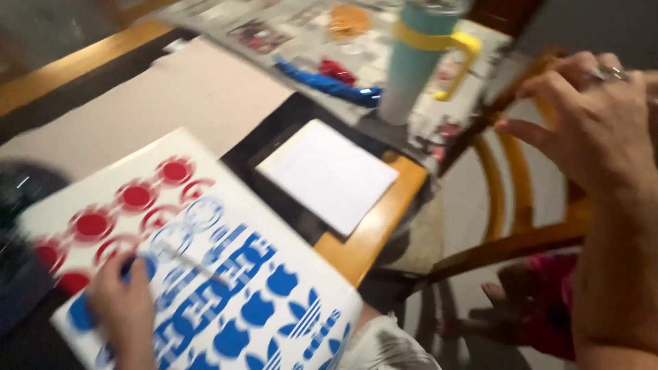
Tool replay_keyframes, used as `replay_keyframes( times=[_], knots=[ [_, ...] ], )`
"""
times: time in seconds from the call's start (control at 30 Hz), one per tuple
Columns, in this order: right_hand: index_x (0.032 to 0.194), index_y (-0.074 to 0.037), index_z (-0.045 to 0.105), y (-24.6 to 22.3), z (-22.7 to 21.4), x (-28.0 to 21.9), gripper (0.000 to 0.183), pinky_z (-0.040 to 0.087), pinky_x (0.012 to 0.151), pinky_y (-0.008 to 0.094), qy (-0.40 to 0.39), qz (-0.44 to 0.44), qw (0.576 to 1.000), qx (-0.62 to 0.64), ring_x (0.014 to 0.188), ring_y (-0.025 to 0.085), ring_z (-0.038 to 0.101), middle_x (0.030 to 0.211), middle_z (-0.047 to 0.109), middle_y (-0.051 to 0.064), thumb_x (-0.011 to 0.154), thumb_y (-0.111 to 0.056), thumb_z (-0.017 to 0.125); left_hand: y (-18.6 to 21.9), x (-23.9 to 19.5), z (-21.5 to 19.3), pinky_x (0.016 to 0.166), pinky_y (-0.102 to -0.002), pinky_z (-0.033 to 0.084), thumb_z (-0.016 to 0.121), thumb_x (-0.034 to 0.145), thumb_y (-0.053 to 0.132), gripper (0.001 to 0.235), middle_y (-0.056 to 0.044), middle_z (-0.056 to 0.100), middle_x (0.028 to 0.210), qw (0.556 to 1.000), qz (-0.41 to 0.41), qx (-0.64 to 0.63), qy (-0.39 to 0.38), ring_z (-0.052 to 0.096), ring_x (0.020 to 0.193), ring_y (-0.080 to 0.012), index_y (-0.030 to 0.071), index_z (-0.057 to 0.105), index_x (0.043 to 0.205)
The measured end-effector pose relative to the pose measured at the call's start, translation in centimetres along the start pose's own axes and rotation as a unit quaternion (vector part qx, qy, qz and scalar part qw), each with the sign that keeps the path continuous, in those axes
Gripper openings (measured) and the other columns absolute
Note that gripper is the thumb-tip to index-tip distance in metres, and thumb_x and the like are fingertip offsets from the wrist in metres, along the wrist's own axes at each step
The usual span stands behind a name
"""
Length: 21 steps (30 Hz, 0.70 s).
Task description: Using a precision craft knife to cut out various stickers from a sheet and then peeling them off to apply them.
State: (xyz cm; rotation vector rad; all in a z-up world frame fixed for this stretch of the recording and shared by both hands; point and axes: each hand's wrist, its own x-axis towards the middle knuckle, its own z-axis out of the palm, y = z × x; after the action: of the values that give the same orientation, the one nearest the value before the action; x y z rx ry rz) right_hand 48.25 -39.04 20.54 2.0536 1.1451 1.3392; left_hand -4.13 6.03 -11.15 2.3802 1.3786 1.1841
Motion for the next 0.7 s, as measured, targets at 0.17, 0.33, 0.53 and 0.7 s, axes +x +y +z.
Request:
replay_keyframes(
  times=[0.17,0.33,0.53,0.7],
  knots=[
    [0.107,-0.019,0.076,-10.5,-5.7,5.1,0.034,0.057,0.079,0.041,0.050,-0.107,0.904,0.410,0.099,0.026,0.074,0.115,0.077,0.003,0.089,-0.040,0.097,0.6,0.9,0.4,0.106,-0.046,0.051,0.064,0.103,0.001,0.025,-0.019,0.078,0.121,0.990,-0.038,-0.127,0.053,0.070,0.113,-0.0370,-0.001,0.078,0.123],
    [0.102,-0.019,0.072,-27.2,-11.8,9.8,0.021,0.057,0.070,0.045,0.057,-0.260,0.753,0.602,0.084,0.030,0.072,0.087,0.073,0.004,0.092,-0.032,0.085,4.9,2.3,-4.5,0.106,-0.046,0.050,0.056,0.102,0.009,0.030,-0.011,0.080,0.119,0.966,-0.206,-0.140,0.064,0.071,0.116,-0.0350,0.015,0.079,0.120],
    [0.104,-0.015,0.072,-43.1,-17.7,12.1,0.034,0.060,0.070,0.047,-0.104,-0.316,0.771,0.542,0.090,0.034,0.076,0.093,0.077,0.011,0.100,-0.048,0.072,8.0,4.2,-9.7,0.108,-0.045,0.052,0.057,0.105,0.016,0.030,-0.009,0.080,0.123,0.941,-0.309,-0.136,-0.009,0.071,0.123,-0.0339,0.023,0.077,0.127],
    [0.096,-0.009,0.073,-48.8,-17.0,12.2,0.038,0.059,0.060,0.051,-0.146,-0.303,0.799,0.499,0.075,0.038,0.077,0.078,0.075,0.014,0.098,-0.046,0.068,10.2,4.7,-13.4,0.111,-0.047,0.052,0.055,0.108,0.021,0.036,-0.007,0.078,0.133,0.938,-0.305,-0.083,-0.142,0.068,0.132,-0.0322,0.025,0.073,0.140]
  ],
)
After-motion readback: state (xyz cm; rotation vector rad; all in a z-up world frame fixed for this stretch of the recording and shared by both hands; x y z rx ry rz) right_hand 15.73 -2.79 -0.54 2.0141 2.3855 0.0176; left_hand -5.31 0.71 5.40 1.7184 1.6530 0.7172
